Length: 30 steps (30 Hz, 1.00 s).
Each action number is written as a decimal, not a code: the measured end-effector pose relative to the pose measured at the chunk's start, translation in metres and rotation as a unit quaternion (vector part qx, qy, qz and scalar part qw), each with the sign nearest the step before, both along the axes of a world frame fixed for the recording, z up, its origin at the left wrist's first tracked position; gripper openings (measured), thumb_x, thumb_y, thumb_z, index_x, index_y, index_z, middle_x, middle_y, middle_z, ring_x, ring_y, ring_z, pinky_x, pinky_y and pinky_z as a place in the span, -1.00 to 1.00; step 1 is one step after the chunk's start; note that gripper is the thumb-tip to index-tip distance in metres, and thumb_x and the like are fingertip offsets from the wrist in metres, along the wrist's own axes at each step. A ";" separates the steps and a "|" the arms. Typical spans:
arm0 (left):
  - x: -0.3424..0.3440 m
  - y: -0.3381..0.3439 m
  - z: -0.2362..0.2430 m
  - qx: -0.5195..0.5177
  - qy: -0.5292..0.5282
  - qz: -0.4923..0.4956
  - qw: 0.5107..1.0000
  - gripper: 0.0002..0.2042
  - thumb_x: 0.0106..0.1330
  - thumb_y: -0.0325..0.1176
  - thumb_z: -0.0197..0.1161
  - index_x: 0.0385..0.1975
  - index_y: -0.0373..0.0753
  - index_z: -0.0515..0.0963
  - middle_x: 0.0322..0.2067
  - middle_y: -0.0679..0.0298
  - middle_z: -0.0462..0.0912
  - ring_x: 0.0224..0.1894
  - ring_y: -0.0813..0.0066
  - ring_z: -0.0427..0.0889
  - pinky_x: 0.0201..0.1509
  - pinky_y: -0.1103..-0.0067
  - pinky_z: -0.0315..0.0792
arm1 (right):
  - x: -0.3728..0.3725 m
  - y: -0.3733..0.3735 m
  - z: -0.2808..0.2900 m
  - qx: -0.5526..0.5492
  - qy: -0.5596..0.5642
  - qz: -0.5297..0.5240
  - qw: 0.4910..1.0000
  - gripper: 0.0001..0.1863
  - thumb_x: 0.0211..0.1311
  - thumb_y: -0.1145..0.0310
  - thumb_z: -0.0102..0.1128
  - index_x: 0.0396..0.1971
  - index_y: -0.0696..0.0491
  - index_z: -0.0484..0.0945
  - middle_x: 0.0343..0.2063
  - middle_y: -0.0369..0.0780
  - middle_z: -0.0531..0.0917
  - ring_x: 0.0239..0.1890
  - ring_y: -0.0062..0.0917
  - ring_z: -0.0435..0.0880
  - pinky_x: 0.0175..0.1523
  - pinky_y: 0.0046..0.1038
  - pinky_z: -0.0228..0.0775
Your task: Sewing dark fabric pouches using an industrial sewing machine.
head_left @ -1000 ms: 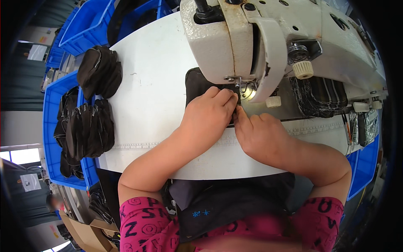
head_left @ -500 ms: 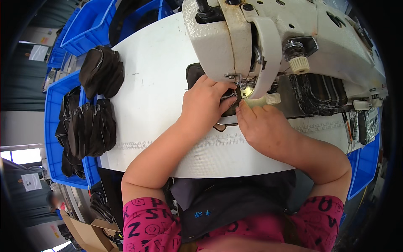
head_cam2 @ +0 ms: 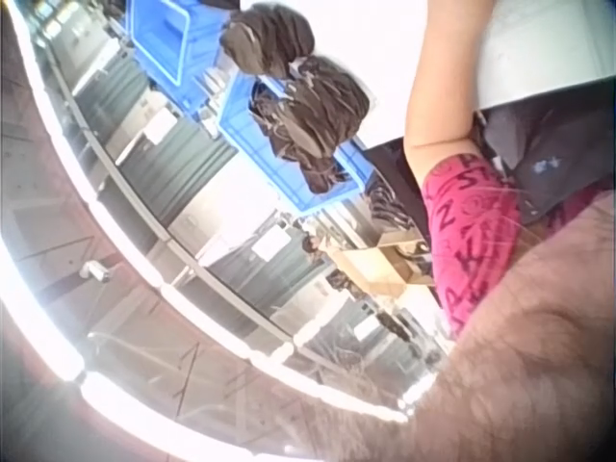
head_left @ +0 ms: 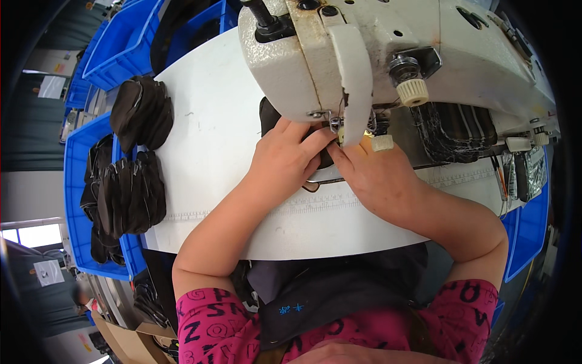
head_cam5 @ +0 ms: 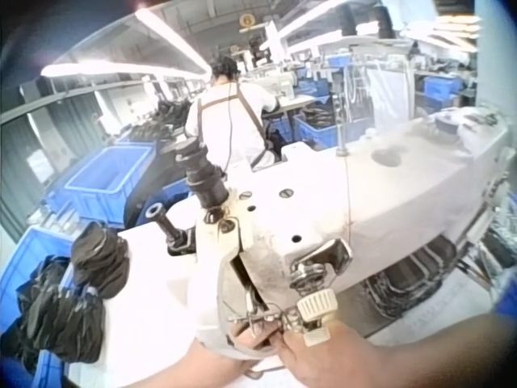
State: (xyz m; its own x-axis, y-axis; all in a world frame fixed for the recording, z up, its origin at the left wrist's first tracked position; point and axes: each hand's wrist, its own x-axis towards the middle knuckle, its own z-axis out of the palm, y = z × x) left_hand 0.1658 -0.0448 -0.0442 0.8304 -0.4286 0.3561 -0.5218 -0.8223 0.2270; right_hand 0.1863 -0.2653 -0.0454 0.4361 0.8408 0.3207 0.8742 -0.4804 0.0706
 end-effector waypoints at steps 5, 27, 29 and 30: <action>0.001 0.002 -0.011 0.030 -0.078 -0.010 0.996 -0.58 -0.02 -0.43 0.46 -0.08 0.01 0.65 -0.16 0.39 0.60 -0.07 0.31 0.64 -0.22 0.44 0.60 | 0.000 -0.001 -0.003 -0.027 0.060 0.008 0.998 -0.70 0.10 0.39 0.29 -0.15 0.18 0.65 -0.35 -0.24 0.62 -0.38 -0.44 0.69 -0.30 -0.36 0.47; -0.004 -0.003 0.004 0.006 -0.016 -0.061 0.998 -0.76 0.05 -0.44 0.52 -0.24 -0.19 0.76 -0.34 0.39 0.68 -0.38 0.36 0.68 -0.35 0.45 0.57 | -0.009 -0.003 -0.006 -0.013 0.070 0.063 0.995 -0.82 0.03 0.41 0.30 -0.34 0.15 0.66 -0.46 -0.23 0.62 -0.40 -0.44 0.65 -0.28 -0.35 0.42; -0.003 -0.002 0.002 -0.003 -0.013 -0.065 0.998 -0.76 0.06 -0.45 0.52 -0.24 -0.20 0.76 -0.35 0.37 0.68 -0.38 0.35 0.68 -0.35 0.45 0.57 | -0.008 -0.004 -0.006 0.005 0.080 0.068 0.994 -0.83 0.04 0.43 0.28 -0.34 0.15 0.64 -0.48 -0.21 0.62 -0.42 -0.42 0.65 -0.28 -0.34 0.43; -0.003 -0.002 0.001 -0.011 -0.011 -0.070 0.997 -0.76 0.06 -0.45 0.51 -0.24 -0.21 0.75 -0.35 0.36 0.68 -0.37 0.33 0.67 -0.34 0.44 0.57 | -0.008 -0.004 -0.006 0.005 0.081 0.070 0.994 -0.83 0.04 0.43 0.28 -0.34 0.15 0.64 -0.48 -0.21 0.62 -0.42 -0.42 0.65 -0.28 -0.34 0.43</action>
State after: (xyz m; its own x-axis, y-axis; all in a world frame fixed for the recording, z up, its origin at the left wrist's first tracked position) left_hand 0.1626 -0.0466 -0.0431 0.7544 -0.5316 0.3851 -0.6366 -0.7356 0.2317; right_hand 0.1779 -0.2689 -0.0512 0.3612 0.8942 0.2646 0.9323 -0.3529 -0.0800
